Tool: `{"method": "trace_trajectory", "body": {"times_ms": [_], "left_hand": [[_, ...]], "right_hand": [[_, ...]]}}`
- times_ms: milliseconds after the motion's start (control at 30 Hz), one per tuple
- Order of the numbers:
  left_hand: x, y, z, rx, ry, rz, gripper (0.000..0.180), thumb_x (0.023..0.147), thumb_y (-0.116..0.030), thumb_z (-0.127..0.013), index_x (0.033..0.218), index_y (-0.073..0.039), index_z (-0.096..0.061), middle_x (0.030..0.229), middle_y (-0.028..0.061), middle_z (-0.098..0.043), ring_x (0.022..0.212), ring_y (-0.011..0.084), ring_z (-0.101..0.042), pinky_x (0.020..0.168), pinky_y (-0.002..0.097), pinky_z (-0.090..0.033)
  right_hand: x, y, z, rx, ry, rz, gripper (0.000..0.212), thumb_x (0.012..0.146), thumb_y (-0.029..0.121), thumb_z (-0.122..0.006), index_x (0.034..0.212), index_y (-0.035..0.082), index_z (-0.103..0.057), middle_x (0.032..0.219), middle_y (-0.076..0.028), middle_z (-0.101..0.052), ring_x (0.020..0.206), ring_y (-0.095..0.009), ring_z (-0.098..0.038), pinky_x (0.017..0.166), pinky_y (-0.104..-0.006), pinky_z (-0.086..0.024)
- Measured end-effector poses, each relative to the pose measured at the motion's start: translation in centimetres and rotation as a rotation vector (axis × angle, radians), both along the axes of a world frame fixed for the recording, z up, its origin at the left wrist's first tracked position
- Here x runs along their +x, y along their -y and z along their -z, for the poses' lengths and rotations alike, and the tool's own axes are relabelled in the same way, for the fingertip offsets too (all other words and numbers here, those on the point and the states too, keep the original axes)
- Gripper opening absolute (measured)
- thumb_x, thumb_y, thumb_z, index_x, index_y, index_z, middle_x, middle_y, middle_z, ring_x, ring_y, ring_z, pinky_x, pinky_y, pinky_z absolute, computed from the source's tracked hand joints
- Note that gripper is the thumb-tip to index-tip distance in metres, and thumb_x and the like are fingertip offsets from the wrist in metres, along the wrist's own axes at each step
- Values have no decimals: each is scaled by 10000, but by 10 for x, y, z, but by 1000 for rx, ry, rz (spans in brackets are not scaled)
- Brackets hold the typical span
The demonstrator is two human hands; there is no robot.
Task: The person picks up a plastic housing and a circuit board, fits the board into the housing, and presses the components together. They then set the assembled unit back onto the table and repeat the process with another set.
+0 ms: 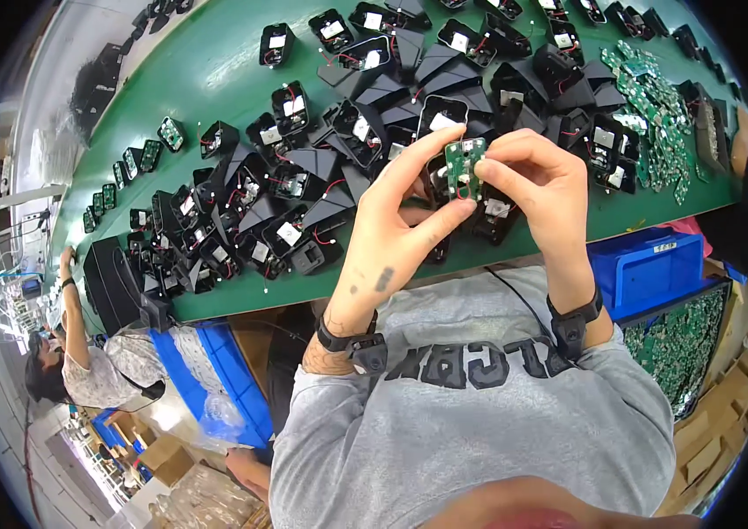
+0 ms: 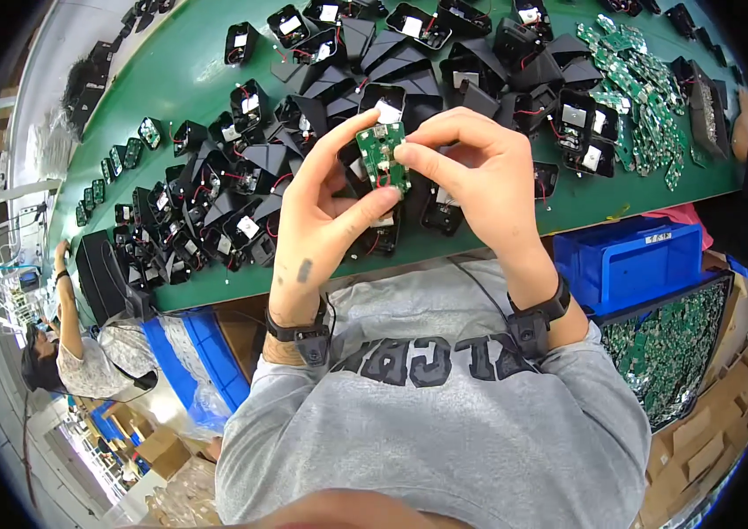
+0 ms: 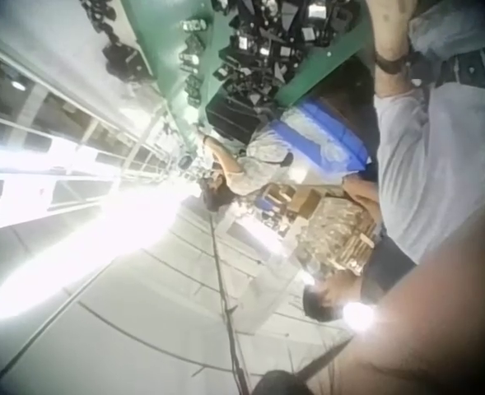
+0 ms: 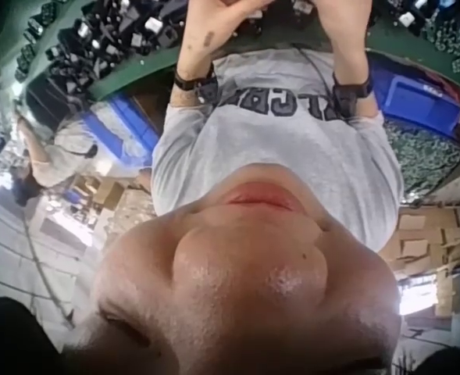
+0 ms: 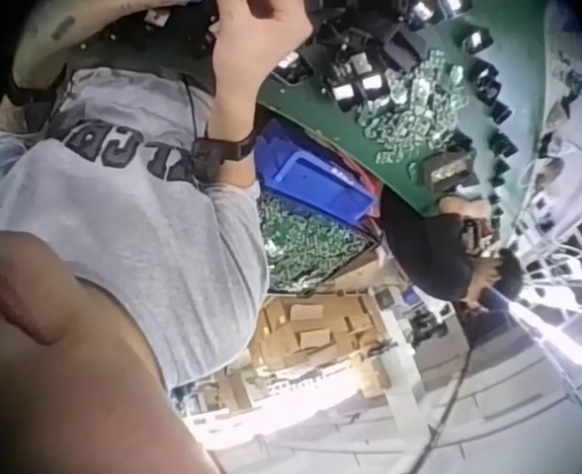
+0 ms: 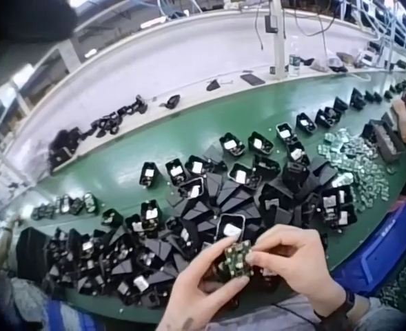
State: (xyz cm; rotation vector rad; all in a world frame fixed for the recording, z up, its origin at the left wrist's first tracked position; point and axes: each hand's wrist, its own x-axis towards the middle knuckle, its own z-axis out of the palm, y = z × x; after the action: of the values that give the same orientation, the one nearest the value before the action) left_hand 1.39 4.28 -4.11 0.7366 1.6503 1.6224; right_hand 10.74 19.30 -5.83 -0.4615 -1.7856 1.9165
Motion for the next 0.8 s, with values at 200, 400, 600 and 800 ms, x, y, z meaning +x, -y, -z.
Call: {"method": "trace_trajectory", "body": {"times_ms": [200,400,600,800], "left_hand": [[-2,-3,-2,44,20,5,608,847,54,-585,1400,-79,-369,1203,68,-542,1043,124,-562,832,250,-519],[3,-2,-1,-86,-187,-30,485,864,41,-556,1316,-88,-437,1003,52,-605,580,55,-569,514,189,-476],[6,-10,7,-78,-454,-135,519,819,70,-561,1302,-102,-476,1082,159,-582,848,305,-607,757,323,-503],[15,-9,11,43,-17,-94,570,849,-2,-446,1402,-131,-394,850,31,-576,630,76,-536,553,230,-471]], "right_hand": [[5,0,-5,-196,23,-45,104,808,31,-698,894,-4,-653,813,-17,-632,688,-65,-566,613,-190,-447],[11,-12,7,-603,20,-187,166,842,121,-692,956,10,-644,779,-10,-634,614,-54,-547,553,-185,-438],[15,-3,5,-321,65,-119,122,829,88,-691,896,3,-635,764,-11,-628,615,-43,-542,537,-172,-420],[13,6,-11,-207,117,-25,119,790,-4,-706,892,-26,-650,800,-58,-664,655,-84,-611,563,-198,-483]]}}
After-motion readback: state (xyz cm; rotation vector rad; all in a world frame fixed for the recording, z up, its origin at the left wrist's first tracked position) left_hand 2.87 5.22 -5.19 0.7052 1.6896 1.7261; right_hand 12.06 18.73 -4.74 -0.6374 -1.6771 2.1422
